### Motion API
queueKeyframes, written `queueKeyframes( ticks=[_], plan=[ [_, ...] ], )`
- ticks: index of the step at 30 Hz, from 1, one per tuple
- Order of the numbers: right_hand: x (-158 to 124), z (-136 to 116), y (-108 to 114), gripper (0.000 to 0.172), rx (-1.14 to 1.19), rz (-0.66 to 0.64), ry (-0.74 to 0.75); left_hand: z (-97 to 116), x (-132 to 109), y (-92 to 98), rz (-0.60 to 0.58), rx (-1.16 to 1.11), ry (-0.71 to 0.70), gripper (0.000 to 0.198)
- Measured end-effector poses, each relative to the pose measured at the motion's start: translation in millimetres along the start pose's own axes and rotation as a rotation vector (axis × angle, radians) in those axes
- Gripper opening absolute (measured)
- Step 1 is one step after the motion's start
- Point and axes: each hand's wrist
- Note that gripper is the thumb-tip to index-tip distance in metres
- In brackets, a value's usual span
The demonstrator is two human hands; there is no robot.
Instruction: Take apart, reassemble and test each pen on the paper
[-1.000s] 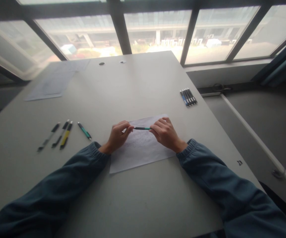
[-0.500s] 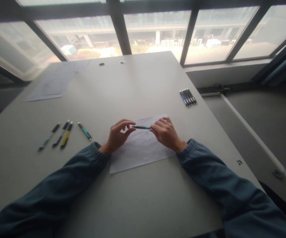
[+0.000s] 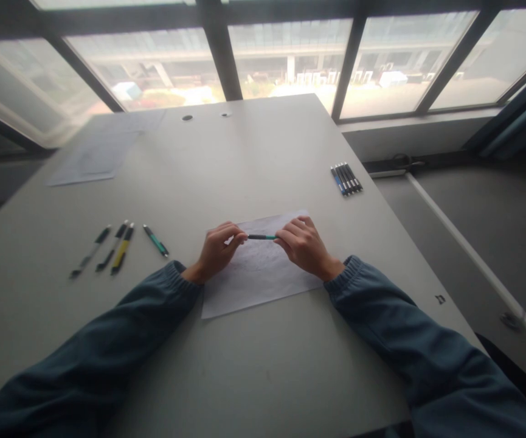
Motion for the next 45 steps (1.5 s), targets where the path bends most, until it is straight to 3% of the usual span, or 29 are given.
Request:
queueKeyframes(
  ticks=[6, 13, 21, 30, 32, 35, 38, 45],
  plan=[
    [-0.5, 0.9, -0.6, 0.019, 0.015, 0.002, -0.014, 3.8, 0.1, -1.7, 0.047, -0.008, -0.046, 0.014],
    [-0.2, -0.4, 1.2, 0.018, 0.067, -0.001, -0.028, 3.4, -0.7, -1.4, 0.08, -0.032, -0.075, 0.01],
    [-0.4, 1.1, 2.1, 0.009, 0.074, 0.085, -0.06, 3.4, -0.5, -1.0, 0.086, -0.05, -0.079, 0.011],
    [-0.2, 2.3, 2.6, 0.022, 0.136, 0.028, -0.073, 5.6, 0.5, -0.5, 0.066, -0.073, -0.14, 0.007],
    [-0.2, 4.5, 4.1, 0.019, 0.267, 0.041, -0.17, 5.2, 0.7, -0.1, 0.091, -0.054, -0.148, 0.007],
    [0.5, 8.5, 5.5, 0.024, 0.642, 0.053, -0.488, 4.2, 0.6, 0.3, 0.136, -0.021, -0.142, 0.007],
    [3.4, 8.4, 3.4, 0.027, 1.052, 0.025, -0.763, 3.2, -0.2, -0.1, 0.097, -0.035, -0.142, 0.009],
    [17.8, 3.3, 5.4, 0.025, 1.784, 0.113, -0.98, 2.0, -1.3, -1.1, -0.32, -0.052, -0.158, 0.023]
  ],
)
Point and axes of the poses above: each hand's wrist, its own x-axis towards the middle knuckle, its own y-axis out of the back of the hand, z = x × y, and after that the axes turned 15 degrees about -x, right-handed
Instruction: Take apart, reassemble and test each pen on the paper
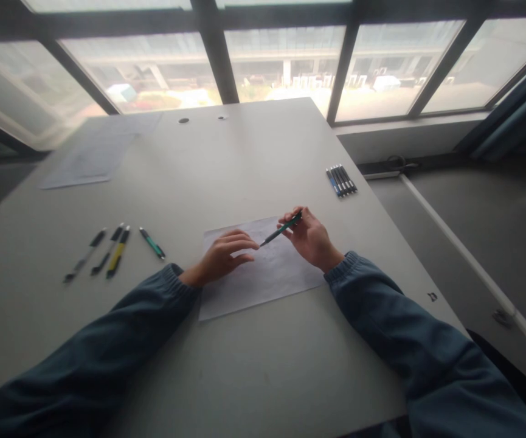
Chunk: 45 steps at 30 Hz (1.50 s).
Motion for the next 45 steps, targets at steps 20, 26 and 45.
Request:
queueKeyframes(
  ticks=[20, 26, 45],
  plan=[
    [7.1, -15.0, 16.7, 0.035, 0.079, 0.151, -0.138, -4.7, -5.9, -2.3, -0.331, 0.337, 0.258, 0.056],
    [5.4, -9.3, 16.3, 0.068, -0.082, 0.119, -0.074, -0.4, -4.3, -3.4, -0.376, 0.334, 0.295, 0.064],
    [9.3, 13.9, 6.0, 0.03, -0.572, 0.335, 0.216, -2.8, -1.9, -3.5, -0.323, 0.299, 0.274, 0.06]
  ],
)
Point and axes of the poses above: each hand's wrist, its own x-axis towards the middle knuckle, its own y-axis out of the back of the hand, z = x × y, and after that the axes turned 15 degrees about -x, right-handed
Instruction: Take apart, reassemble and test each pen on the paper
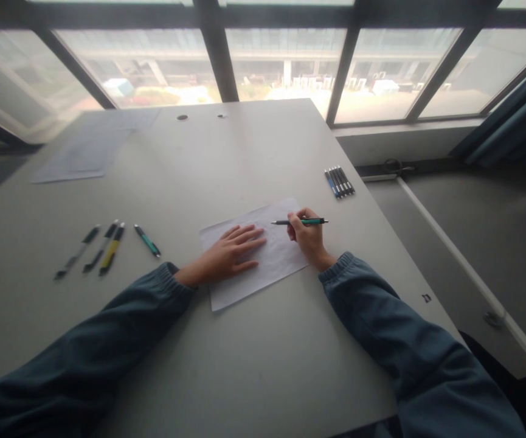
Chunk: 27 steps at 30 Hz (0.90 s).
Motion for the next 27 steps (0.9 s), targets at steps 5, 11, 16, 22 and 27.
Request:
queueKeyframes(
  ticks=[5, 11, 16, 22, 27],
  plan=[
    [-2.3, 1.2, -0.1, 0.025, -0.313, -0.175, 0.201, -1.2, 0.0, -1.2, -0.007, 0.009, -0.001, 0.06],
    [-3.0, 7.1, 0.3, 0.022, -0.572, -0.185, 0.241, -1.4, 1.0, -2.1, -0.004, 0.01, -0.003, 0.06],
    [-2.5, 9.8, -0.1, 0.019, -0.654, -0.168, 0.314, 0.6, 1.5, -1.2, -0.011, 0.015, 0.011, 0.059],
    [-0.6, 11.4, -0.1, 0.018, -0.722, -0.105, 0.369, 1.4, 1.2, -0.5, 0.003, 0.008, -0.004, 0.059],
    [0.5, 11.7, -0.6, 0.017, -0.732, -0.082, 0.345, 0.6, 1.3, -0.4, 0.003, 0.013, -0.006, 0.058]
  ],
)
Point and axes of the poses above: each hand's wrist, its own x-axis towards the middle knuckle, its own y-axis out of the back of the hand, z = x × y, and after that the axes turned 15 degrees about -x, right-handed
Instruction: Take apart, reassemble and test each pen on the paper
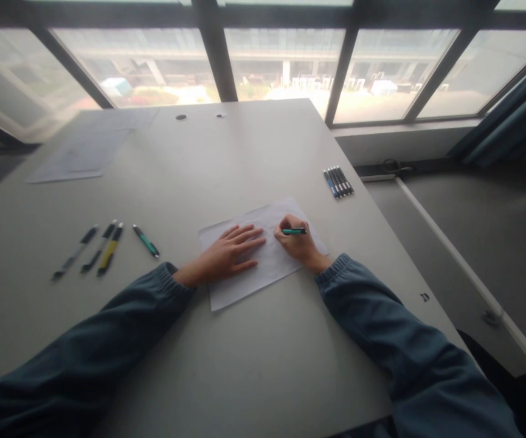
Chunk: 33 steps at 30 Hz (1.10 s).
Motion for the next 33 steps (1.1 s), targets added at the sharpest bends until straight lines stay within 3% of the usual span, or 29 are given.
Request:
queueKeyframes(
  ticks=[11, 16, 19, 24, 26, 29, 33],
  plan=[
    [-13.6, -12.4, 4.3, 0.019, 0.043, 0.012, 0.064, 1.4, -0.3, 5.5, -0.011, -0.031, -0.031, 0.059],
    [-13.9, -15.0, 3.0, 0.018, 0.093, 0.039, 0.126, 3.3, -0.2, 8.8, 0.037, -0.108, -0.053, 0.032],
    [-15.2, -19.6, 3.3, 0.019, 0.133, 0.053, 0.088, 0.0, 0.8, 4.5, 0.138, -0.184, -0.025, 0.028],
    [-30.2, -36.4, -0.3, 0.006, 0.199, 0.061, 0.032, -5.6, 3.8, -2.6, 0.446, -0.357, 0.034, 0.055],
    [-36.3, -41.9, -6.4, 0.008, 0.296, 0.002, 0.065, -6.0, 4.9, -1.4, 0.448, -0.405, 0.03, 0.052],
    [-39.8, -44.8, -16.8, 0.016, 0.451, -0.067, 0.09, -6.4, 6.4, 3.6, 0.423, -0.478, 0.088, 0.031],
    [-40.8, -47.5, -21.2, 0.022, 0.556, -0.077, 0.048, -5.6, 8.3, 8.5, 0.489, -0.564, 0.185, 0.034]
  ],
)
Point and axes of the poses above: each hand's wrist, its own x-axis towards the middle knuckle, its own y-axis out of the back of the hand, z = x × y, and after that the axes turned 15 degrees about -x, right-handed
